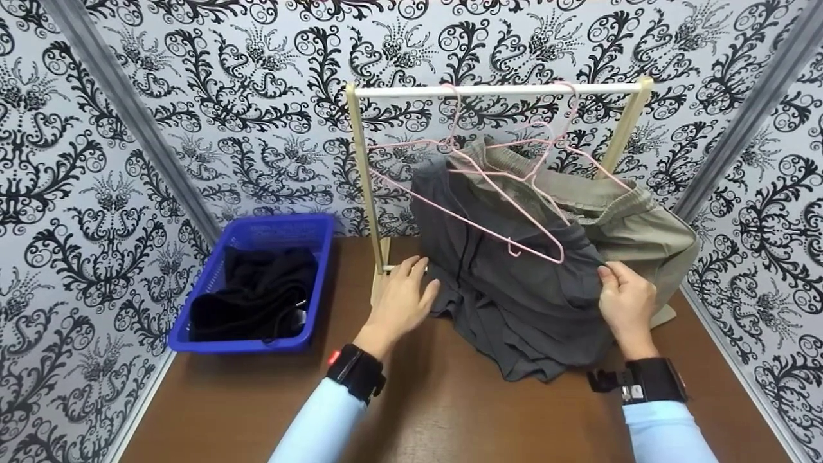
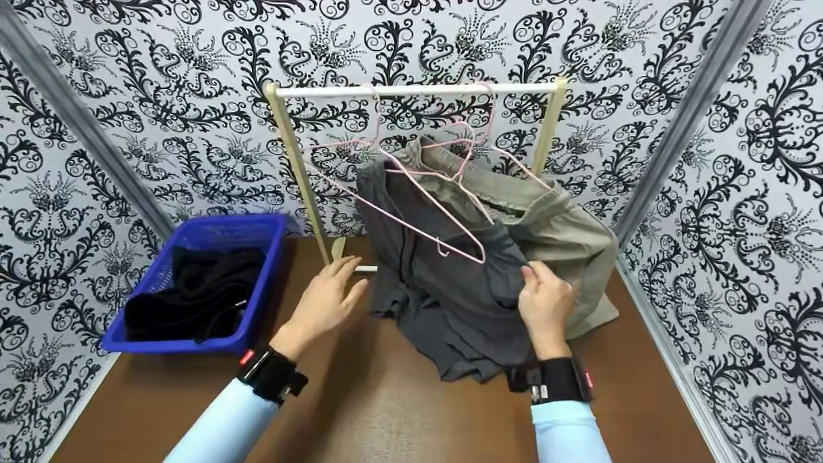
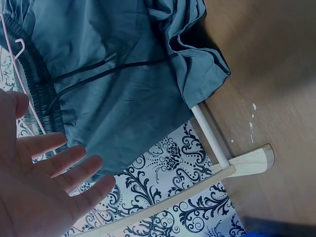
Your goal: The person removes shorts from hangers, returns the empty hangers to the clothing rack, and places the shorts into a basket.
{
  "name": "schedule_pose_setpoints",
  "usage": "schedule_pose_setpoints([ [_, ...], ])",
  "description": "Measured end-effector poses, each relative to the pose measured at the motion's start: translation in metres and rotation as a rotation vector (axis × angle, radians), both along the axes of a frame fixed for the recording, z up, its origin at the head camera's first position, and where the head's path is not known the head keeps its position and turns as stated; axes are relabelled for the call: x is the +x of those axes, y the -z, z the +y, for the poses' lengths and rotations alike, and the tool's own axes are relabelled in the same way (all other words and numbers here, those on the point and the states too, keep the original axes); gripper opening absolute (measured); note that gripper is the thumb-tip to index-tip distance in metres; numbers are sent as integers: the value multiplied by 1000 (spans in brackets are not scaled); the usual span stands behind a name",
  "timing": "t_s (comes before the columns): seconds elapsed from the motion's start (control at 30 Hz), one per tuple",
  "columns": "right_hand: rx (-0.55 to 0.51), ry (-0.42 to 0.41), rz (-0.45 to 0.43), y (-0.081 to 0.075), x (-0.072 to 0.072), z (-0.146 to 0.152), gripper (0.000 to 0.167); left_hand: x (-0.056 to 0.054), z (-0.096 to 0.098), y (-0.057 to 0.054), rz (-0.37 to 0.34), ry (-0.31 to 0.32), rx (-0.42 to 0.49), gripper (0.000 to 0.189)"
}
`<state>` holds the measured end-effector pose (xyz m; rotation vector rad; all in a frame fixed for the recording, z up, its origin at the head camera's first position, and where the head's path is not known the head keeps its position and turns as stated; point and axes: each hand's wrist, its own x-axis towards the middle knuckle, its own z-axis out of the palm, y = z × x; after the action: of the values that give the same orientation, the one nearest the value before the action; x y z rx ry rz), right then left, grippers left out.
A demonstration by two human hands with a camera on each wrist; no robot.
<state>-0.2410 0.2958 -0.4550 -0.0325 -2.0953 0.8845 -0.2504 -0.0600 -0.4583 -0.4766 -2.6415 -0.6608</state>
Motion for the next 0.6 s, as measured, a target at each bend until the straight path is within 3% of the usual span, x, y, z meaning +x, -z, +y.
schedule_pose_setpoints([
  [0.2, 31, -27, 18, 9, 3, 1, 9, 0, 0, 2, 10, -9, -13, 50],
  [0.47, 9, -29, -60, 21, 15, 1, 6, 4, -1, 5, -11, 2, 10, 52],
  [0.6, 22, -28, -49, 27, 17, 1, 5, 5, -3, 5, -25, 5, 19, 52],
])
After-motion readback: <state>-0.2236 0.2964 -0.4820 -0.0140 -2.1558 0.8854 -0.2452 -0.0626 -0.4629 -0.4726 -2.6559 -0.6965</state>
